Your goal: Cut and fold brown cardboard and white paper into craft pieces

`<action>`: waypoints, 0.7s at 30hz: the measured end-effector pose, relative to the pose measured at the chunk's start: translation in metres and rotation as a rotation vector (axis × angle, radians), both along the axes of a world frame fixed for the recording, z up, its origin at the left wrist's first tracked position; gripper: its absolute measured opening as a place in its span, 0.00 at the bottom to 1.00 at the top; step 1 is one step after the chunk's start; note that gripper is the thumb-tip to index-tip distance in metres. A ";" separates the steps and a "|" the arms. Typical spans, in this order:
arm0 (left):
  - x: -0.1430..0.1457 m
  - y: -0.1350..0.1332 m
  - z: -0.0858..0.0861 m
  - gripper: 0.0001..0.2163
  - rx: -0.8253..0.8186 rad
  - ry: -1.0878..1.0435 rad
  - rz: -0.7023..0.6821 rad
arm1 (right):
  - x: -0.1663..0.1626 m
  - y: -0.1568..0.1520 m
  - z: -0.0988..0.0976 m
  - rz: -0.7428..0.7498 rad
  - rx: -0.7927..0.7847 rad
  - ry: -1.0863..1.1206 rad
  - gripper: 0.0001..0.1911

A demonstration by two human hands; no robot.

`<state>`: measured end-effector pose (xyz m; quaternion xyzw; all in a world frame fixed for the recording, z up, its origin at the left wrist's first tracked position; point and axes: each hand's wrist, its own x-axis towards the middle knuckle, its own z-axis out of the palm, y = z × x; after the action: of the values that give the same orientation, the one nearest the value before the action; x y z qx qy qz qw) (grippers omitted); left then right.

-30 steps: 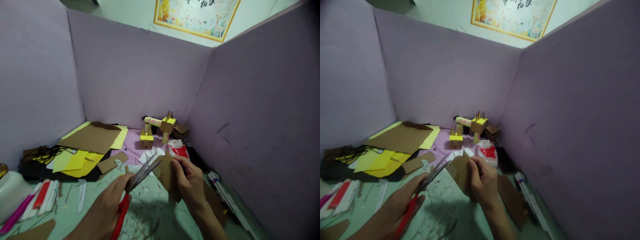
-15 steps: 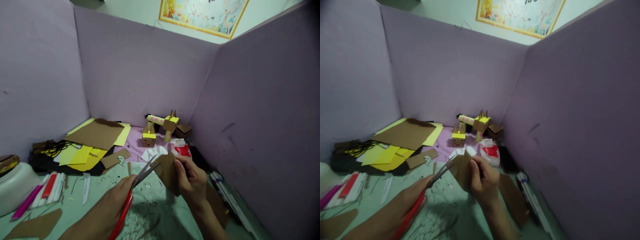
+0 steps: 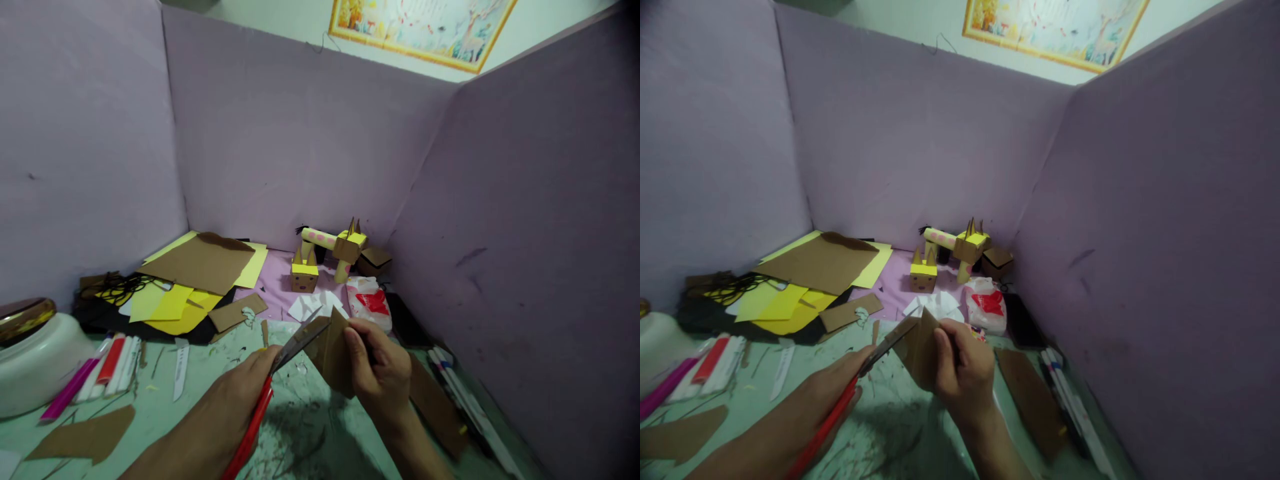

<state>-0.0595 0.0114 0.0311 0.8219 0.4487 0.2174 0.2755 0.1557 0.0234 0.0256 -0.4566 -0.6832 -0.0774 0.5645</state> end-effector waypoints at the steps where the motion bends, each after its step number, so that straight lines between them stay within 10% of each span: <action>1: 0.000 0.001 0.000 0.24 -0.009 -0.013 -0.025 | -0.001 -0.001 0.000 0.001 -0.001 0.001 0.05; 21: -0.008 0.009 -0.024 0.24 0.117 -0.067 -0.063 | -0.003 -0.001 -0.001 -0.005 -0.048 0.054 0.06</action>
<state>-0.0671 0.0204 0.0069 0.8425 0.3997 0.2620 0.2484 0.1527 0.0220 0.0241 -0.4738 -0.6683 -0.0499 0.5713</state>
